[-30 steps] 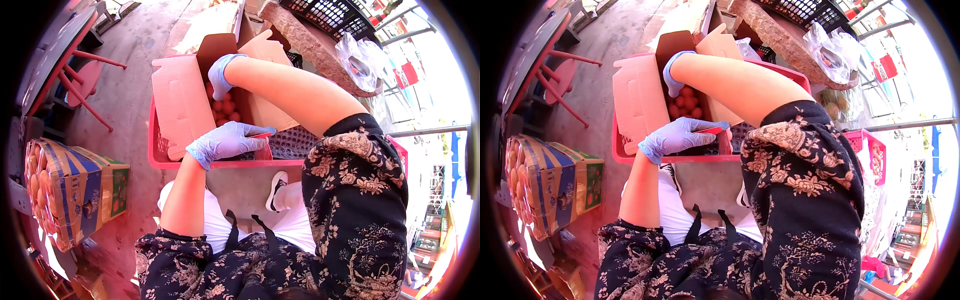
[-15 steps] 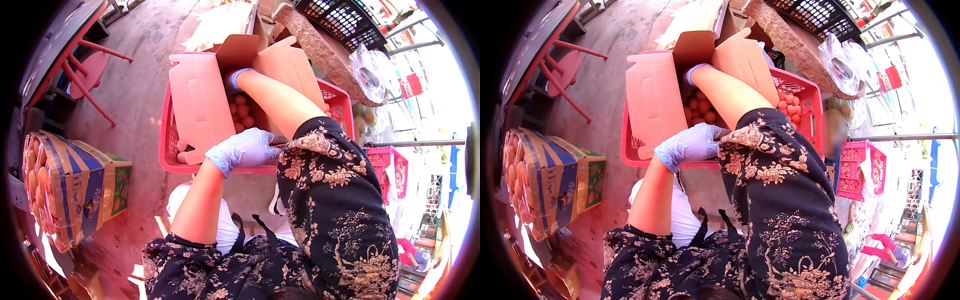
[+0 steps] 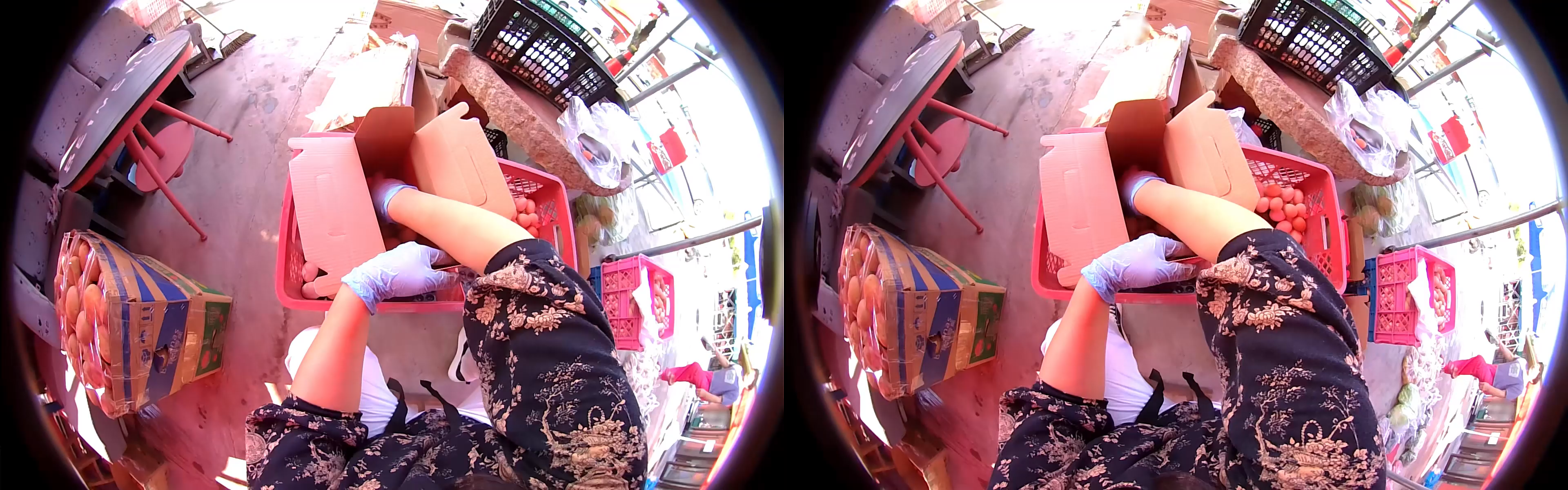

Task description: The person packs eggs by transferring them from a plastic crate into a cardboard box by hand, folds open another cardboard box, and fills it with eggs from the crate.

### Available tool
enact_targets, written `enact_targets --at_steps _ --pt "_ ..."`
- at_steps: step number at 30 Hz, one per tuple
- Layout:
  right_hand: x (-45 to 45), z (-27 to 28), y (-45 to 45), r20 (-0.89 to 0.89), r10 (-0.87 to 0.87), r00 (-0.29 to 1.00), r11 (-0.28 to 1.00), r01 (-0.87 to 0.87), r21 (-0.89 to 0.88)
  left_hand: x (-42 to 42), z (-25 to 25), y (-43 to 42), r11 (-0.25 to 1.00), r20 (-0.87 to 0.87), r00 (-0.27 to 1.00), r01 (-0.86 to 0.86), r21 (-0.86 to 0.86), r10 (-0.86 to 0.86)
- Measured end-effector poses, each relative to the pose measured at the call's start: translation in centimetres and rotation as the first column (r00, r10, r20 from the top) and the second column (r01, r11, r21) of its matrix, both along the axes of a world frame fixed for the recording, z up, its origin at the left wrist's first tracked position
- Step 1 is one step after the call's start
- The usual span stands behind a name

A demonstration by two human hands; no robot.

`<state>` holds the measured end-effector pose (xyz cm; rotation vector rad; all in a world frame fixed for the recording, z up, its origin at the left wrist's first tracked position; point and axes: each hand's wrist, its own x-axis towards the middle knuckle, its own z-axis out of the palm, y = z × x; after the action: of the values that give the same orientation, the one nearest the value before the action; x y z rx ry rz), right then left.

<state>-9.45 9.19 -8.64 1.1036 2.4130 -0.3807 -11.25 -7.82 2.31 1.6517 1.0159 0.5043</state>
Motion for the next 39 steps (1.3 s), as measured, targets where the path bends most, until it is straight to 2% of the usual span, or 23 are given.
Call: enact_targets --at_steps 2,3,4,5,7,8,9,10,11,12,13,14,15,17,19,21,23,26,29,32,35,39 --pt "0.1 3.9 -1.2 0.178 0.248 0.952 0.964 -0.261 0.052 -0.1 0.9 0.1 0.999 -0.041 0.999 -0.029 -0.045 0.027" --pt "0.7 4.6 -1.5 0.083 0.128 0.988 0.989 -0.133 0.061 0.3 0.1 -0.1 0.996 -0.034 0.999 -0.036 -0.081 0.033" --pt "1.7 5.7 -0.9 0.093 0.143 0.985 0.988 -0.147 0.04 0.5 -1.0 0.2 0.991 0.037 0.998 -0.048 -0.127 0.053" --pt "2.5 9.1 -1.2 0.101 0.158 0.982 0.987 -0.161 0.019 0.7 -1.7 0.7 0.983 0.106 0.991 -0.057 -0.175 0.076" --pt "5.4 13.7 -2.0 -0.098 0.217 0.971 0.972 -0.207 0.108 1.2 -1.3 0.9 0.968 0.193 0.975 -0.059 -0.243 0.107" --pt "7.5 15.2 -2.1 -0.323 0.216 0.922 0.976 -0.19 0.111 1.6 -0.8 0.9 0.955 0.227 0.965 -0.064 -0.288 0.133" --pt "9.9 16.9 -2.3 -0.554 0.261 0.791 0.965 -0.191 0.182 2.0 -1.5 1.1 0.925 0.334 0.922 -0.059 -0.376 0.195" --pt "12.8 20.4 -4.2 -0.622 0.301 0.723 0.948 -0.158 0.276 2.3 -1.9 1.2 0.929 0.374 0.907 -0.046 -0.366 0.192" --pt "15.4 18.8 -2.7 -0.792 0.286 0.54 0.955 -0.095 0.28 2.7 -1.6 1.0 0.922 0.39 0.898 -0.044 -0.385 0.205" --pt "18.1 21.2 -4.1 -0.87 0.129 0.476 0.987 0.023 0.158 3.0 -1.4 1.0 0.927 0.378 0.901 -0.064 -0.37 0.213" --pt "21.1 20.8 -3.9 -0.944 0.038 0.327 0.993 0.092 0.071 3.3 -1.3 1.1 0.932 0.366 0.904 -0.083 -0.354 0.22" --pt "24.6 20.0 -3.0 -0.942 -0.058 0.33 0.989 0.15 -0.009 3.2 -1.8 1.3 0.91 0.344 0.91 -0.078 -0.407 0.232" --pt "27.5 18.7 -2.4 -0.934 -0.147 0.325 0.977 0.198 -0.085 3.2 -2.1 1.5 0.886 0.317 0.915 -0.084 -0.456 0.25" --pt "31.3 15.3 -4.1 -0.723 -0.575 0.383 0.811 0.387 -0.439 3.9 -1.8 1.4 0.884 0.355 0.896 -0.079 -0.46 0.265" --pt "33.4 9.1 -3.6 -0.44 -0.716 0.542 0.694 0.49 -0.527 4.4 -1.2 1.4 0.902 0.381 0.891 -0.068 -0.427 0.248" --pt "33.5 3.4 -3.0 -0.167 -0.772 0.614 0.534 0.483 -0.694 4.9 -0.8 1.6 0.909 0.373 0.896 -0.076 -0.409 0.243" --pt "31.7 -1.2 -3.0 0.028 -0.899 0.437 0.239 0.543 -0.805 4.6 -1.2 2.0 0.916 0.357 0.906 -0.074 -0.394 0.227" --pt "29.2 -2.9 -3.4 0.023 -0.888 0.458 0.277 0.577 -0.768 4.8 -1.6 2.3 0.929 0.388 0.9 -0.048 -0.367 0.2" --pt "27.5 -2.9 -3.8 0.1 -0.859 0.502 0.248 0.58 -0.776 4.8 -1.3 2.2 0.903 0.37 0.899 -0.062 -0.425 0.235" --pt "26.6 -3.0 -3.7 0.132 -0.843 0.521 0.223 0.563 -0.796 4.8 -1.6 2.3 0.91 0.35 0.909 -0.07 -0.409 0.227" --pt "25.6 -3.4 -3.9 0.152 -0.833 0.531 0.205 0.553 -0.808 4.0 -1.6 2.4 0.858 0.244 0.939 -0.091 -0.505 0.243" --pt "25.1 -3.8 -3.8 0.167 -0.839 0.517 0.178 0.552 -0.814 4.1 -2.2 2.5 0.908 0.311 0.921 -0.094 -0.408 0.235"
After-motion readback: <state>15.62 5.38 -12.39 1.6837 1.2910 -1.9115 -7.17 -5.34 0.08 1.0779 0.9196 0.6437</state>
